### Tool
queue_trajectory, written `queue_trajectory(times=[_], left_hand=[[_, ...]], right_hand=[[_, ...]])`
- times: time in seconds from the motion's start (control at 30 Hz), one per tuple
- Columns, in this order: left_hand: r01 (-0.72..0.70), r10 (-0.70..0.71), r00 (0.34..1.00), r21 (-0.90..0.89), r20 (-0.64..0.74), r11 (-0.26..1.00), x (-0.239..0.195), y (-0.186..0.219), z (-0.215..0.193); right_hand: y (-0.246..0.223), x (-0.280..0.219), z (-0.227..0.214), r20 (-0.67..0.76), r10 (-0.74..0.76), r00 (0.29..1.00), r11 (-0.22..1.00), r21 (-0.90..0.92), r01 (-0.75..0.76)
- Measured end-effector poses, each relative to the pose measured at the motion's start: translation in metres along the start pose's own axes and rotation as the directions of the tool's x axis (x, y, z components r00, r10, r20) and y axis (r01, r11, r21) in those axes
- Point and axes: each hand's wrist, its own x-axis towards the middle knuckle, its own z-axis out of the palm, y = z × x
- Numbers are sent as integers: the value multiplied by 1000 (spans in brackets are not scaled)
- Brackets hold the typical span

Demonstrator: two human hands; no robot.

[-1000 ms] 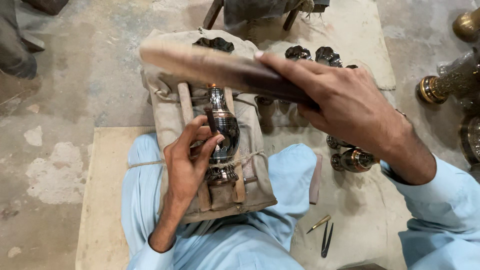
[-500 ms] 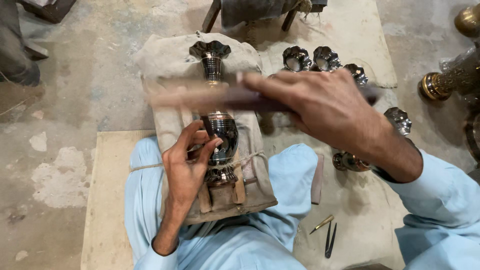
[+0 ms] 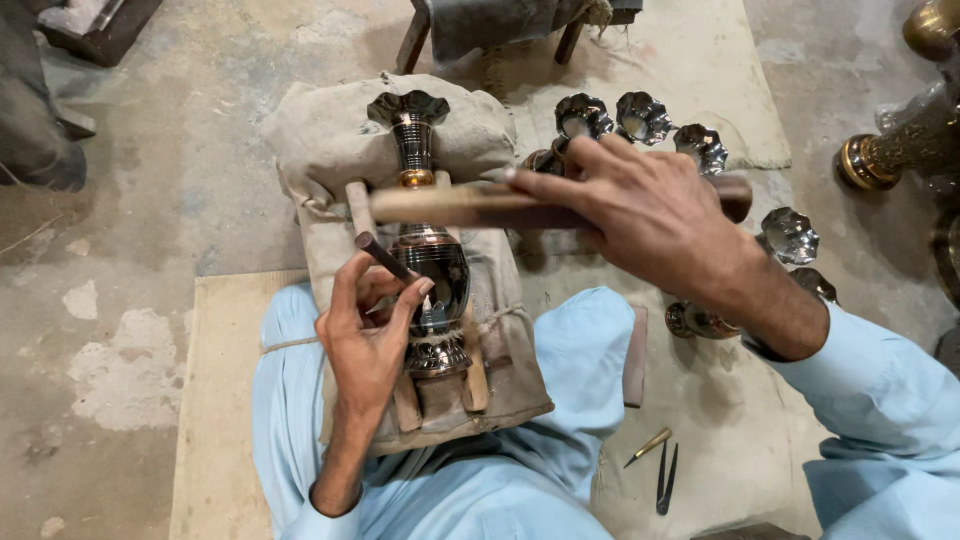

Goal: The person sits on the floor and uses a hammer and chisel to emboss decorative patterns onto a metal vase-like object. They repeatedly strike the chisel against the object's surface while rotating it to work on different sections.

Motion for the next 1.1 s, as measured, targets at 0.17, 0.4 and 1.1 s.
queue_trajectory(times=[0.17,0.4,1.1], left_hand=[[-8,8,1000,-35,-10,999,-3,-1,2],[56,-56,998,20,-29,998,-6,4,2],[6,-25,988,126,155,992,14,15,-5]], right_hand=[[0,3,3,-141,-39,989,999,-31,35],[-3,13,-36,-289,-112,951,986,86,142],[4,3,6,-211,40,977,948,318,30]])
